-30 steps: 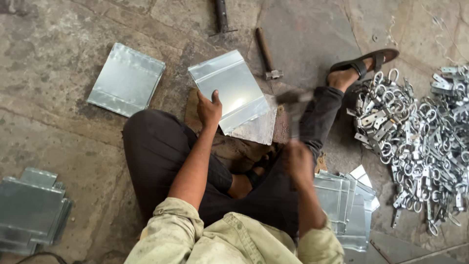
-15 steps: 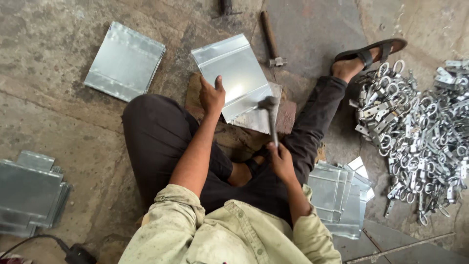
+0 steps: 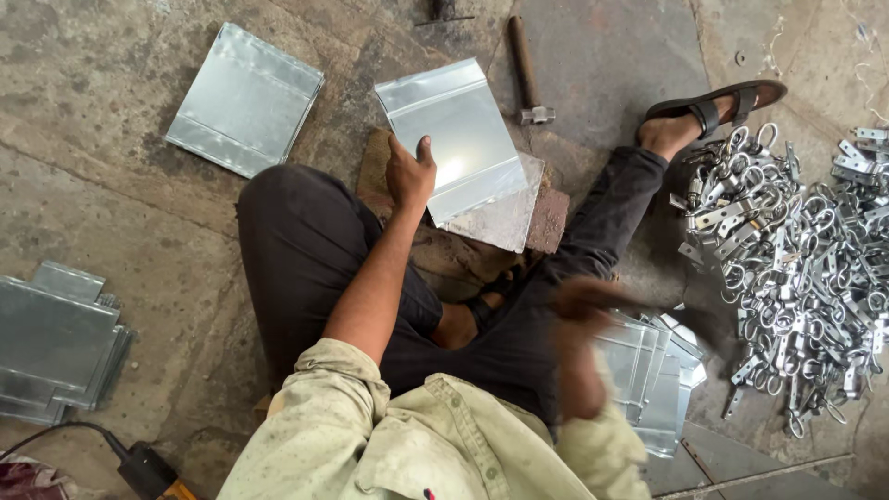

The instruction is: The person uses a hammer to strike metal sheets on a brick surface to flatten them. They pick up individual metal plates from a stack, place them on a brick, hit them with the hammer, and then set them aside.

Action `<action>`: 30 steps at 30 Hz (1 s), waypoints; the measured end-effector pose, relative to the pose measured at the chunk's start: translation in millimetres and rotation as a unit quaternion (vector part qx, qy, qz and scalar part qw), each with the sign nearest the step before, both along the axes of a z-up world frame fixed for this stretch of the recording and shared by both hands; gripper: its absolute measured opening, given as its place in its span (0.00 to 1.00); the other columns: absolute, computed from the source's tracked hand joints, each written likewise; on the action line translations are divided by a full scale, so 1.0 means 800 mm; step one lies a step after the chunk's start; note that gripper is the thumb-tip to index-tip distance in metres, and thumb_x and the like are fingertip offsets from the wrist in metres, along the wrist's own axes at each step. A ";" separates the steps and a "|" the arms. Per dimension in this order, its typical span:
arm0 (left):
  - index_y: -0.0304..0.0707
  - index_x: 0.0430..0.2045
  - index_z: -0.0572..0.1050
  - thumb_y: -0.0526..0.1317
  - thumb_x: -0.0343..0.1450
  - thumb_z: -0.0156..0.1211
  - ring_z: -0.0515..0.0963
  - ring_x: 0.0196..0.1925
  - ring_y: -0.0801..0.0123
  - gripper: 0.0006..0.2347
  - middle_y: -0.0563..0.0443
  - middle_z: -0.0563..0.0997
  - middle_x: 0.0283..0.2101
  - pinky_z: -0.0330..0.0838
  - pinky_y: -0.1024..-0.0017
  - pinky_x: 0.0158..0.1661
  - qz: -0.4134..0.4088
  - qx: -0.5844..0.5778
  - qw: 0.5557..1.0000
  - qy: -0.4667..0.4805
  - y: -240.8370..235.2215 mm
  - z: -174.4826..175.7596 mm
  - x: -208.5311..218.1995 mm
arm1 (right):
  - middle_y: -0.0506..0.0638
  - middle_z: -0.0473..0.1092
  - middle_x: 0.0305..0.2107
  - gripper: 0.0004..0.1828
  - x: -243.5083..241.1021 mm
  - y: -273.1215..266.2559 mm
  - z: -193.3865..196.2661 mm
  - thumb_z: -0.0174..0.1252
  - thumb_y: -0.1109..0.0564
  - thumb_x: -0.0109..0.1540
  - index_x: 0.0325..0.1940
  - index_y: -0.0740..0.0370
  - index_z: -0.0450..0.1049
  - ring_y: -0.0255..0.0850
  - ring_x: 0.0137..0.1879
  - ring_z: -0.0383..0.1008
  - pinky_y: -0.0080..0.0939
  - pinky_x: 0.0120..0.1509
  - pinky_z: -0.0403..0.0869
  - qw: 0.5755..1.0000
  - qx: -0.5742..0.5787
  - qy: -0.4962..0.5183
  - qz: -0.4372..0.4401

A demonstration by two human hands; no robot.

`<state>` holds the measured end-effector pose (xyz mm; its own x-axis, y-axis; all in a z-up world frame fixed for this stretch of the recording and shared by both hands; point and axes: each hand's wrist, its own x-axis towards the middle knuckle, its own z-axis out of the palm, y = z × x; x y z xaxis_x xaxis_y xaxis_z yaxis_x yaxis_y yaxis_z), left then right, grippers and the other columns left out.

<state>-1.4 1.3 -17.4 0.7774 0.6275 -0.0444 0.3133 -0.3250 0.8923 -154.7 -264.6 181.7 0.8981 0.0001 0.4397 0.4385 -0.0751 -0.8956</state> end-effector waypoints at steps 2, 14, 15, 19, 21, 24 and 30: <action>0.18 0.66 0.56 0.57 0.78 0.53 0.75 0.19 0.59 0.35 0.41 0.79 0.25 0.69 0.61 0.19 -0.013 -0.018 0.999 0.024 0.001 0.007 -0.001 | 0.43 0.61 0.15 0.27 -0.015 0.030 -0.054 0.44 0.31 0.72 0.36 0.54 0.65 0.31 0.16 0.54 0.33 0.19 0.57 0.962 -0.202 0.185 0.018; 0.18 0.65 0.58 0.56 0.76 0.53 0.80 0.23 0.53 0.34 0.39 0.81 0.26 0.72 0.59 0.23 -0.009 -0.038 0.997 0.061 0.005 0.038 0.001 | 0.46 0.61 0.19 0.33 -0.026 -0.035 0.130 0.50 0.24 0.67 0.44 0.57 0.65 0.31 0.20 0.54 0.33 0.23 0.56 0.983 0.168 0.066 0.035; 0.18 0.65 0.58 0.56 0.76 0.53 0.81 0.23 0.53 0.34 0.39 0.81 0.27 0.73 0.59 0.23 -0.010 -0.037 0.998 0.055 0.004 0.032 0.000 | 0.46 0.62 0.20 0.33 -0.024 -0.036 0.107 0.49 0.25 0.67 0.44 0.58 0.66 0.32 0.21 0.55 0.34 0.25 0.57 0.985 0.166 0.019 0.043; 0.20 0.62 0.62 0.56 0.78 0.55 0.82 0.27 0.52 0.31 0.38 0.82 0.30 0.74 0.59 0.26 -0.006 -0.001 1.000 -0.011 0.002 0.021 0.000 | 0.47 0.64 0.24 0.30 -0.021 -0.015 -0.026 0.49 0.29 0.68 0.44 0.60 0.69 0.36 0.27 0.61 0.38 0.30 0.63 0.987 0.022 0.135 0.080; 0.21 0.63 0.61 0.55 0.76 0.53 0.80 0.23 0.52 0.31 0.39 0.81 0.29 0.72 0.58 0.23 -0.019 -0.058 0.998 0.023 0.006 0.033 -0.004 | 0.46 0.65 0.23 0.26 -0.034 0.012 -0.062 0.48 0.34 0.70 0.41 0.60 0.70 0.35 0.26 0.63 0.38 0.29 0.65 0.928 -0.149 0.334 0.066; 0.20 0.64 0.59 0.54 0.76 0.53 0.78 0.20 0.53 0.32 0.38 0.80 0.27 0.71 0.59 0.21 -0.027 -0.063 0.996 0.061 0.011 0.054 0.001 | 0.45 0.65 0.19 0.25 -0.028 0.014 -0.029 0.45 0.36 0.70 0.38 0.59 0.70 0.34 0.21 0.63 0.38 0.23 0.63 0.881 -0.200 0.427 -0.049; 0.18 0.62 0.60 0.53 0.77 0.55 0.78 0.21 0.56 0.31 0.39 0.80 0.26 0.71 0.60 0.22 -0.012 -0.034 0.998 0.042 0.002 0.036 -0.007 | 0.45 0.57 0.19 0.25 -0.035 -0.029 0.123 0.43 0.33 0.73 0.42 0.56 0.64 0.32 0.17 0.50 0.36 0.20 0.52 0.971 0.074 0.226 -0.021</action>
<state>-7.4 3.1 11.5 0.7839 0.6021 -0.1515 0.3807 -0.2734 0.8834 -182.4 -287.5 279.8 0.9973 -0.0735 -0.0071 -0.0027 0.0602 -0.9982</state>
